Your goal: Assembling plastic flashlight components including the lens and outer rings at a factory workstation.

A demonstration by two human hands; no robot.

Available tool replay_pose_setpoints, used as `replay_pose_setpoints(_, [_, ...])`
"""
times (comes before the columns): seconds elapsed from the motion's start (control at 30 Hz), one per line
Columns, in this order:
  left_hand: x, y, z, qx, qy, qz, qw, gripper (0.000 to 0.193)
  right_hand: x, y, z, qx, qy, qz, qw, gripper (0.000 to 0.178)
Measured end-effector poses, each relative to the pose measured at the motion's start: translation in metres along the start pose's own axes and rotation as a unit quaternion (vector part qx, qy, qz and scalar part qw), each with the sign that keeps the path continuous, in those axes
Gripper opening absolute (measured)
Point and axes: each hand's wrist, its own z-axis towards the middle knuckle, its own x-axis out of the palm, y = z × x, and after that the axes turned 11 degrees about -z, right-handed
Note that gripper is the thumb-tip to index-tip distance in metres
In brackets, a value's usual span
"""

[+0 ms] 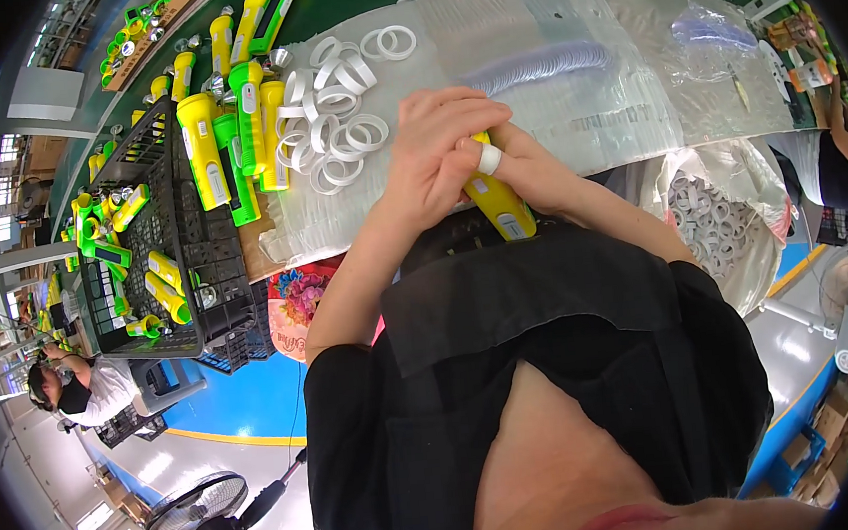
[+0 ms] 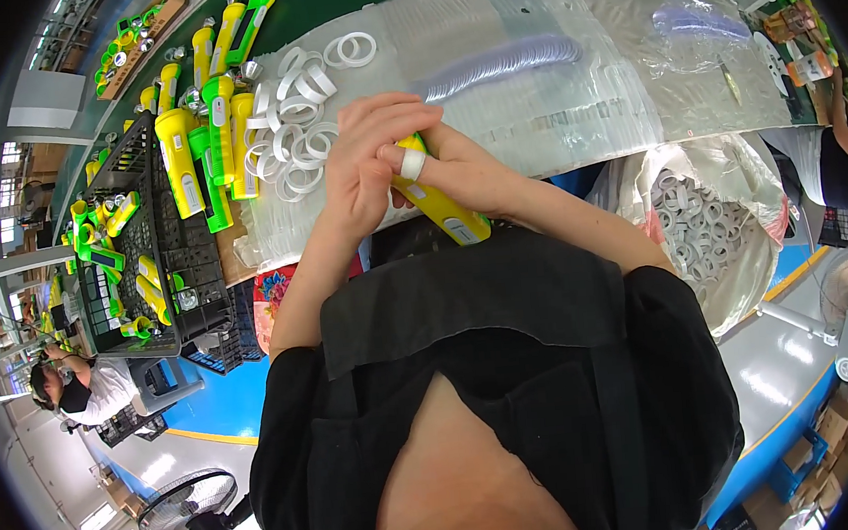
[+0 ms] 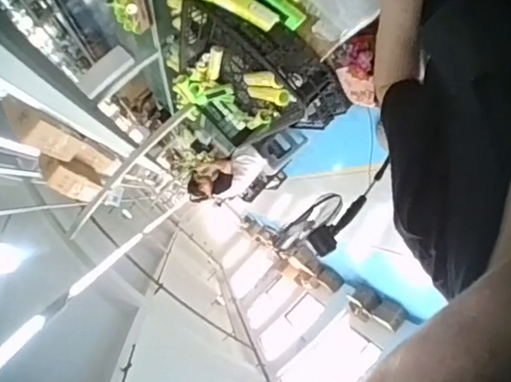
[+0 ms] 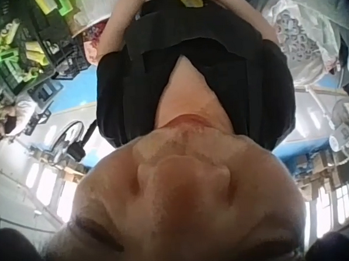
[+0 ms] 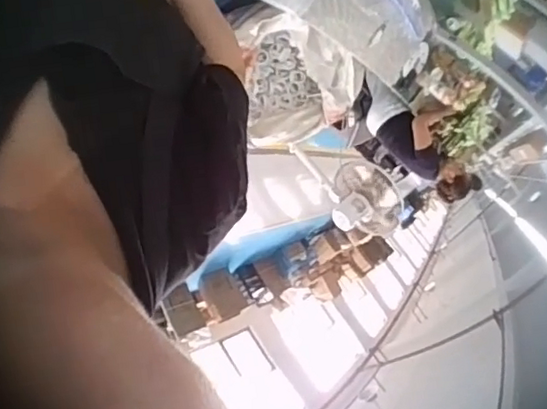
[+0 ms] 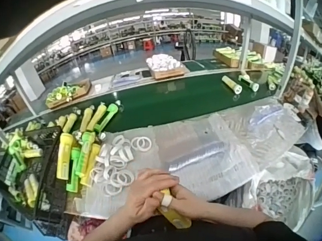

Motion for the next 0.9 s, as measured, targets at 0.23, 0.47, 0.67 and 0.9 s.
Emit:
replay_pose_setpoints(0.23, [0.009,0.046,-0.004,-0.179,-0.154,-0.064,0.970,0.047,-0.026,0.005,-0.007,0.007,-0.120,0.068,0.990,0.045])
replay_pose_setpoints(0.47, [0.009,0.092,-0.018,-0.205,-0.012,0.198,0.958,0.060,-0.041,0.007,-0.015,0.020,-0.134,0.049,0.990,0.043])
replay_pose_setpoints(0.67, [0.001,0.062,-0.004,-0.290,-0.085,0.044,0.952,0.051,-0.041,0.010,-0.009,0.023,-0.113,0.038,0.993,0.046])
replay_pose_setpoints(0.9, [0.008,0.011,0.003,-0.125,-0.045,-0.019,0.991,0.034,-0.034,0.012,-0.002,0.013,-0.071,0.046,0.996,0.045])
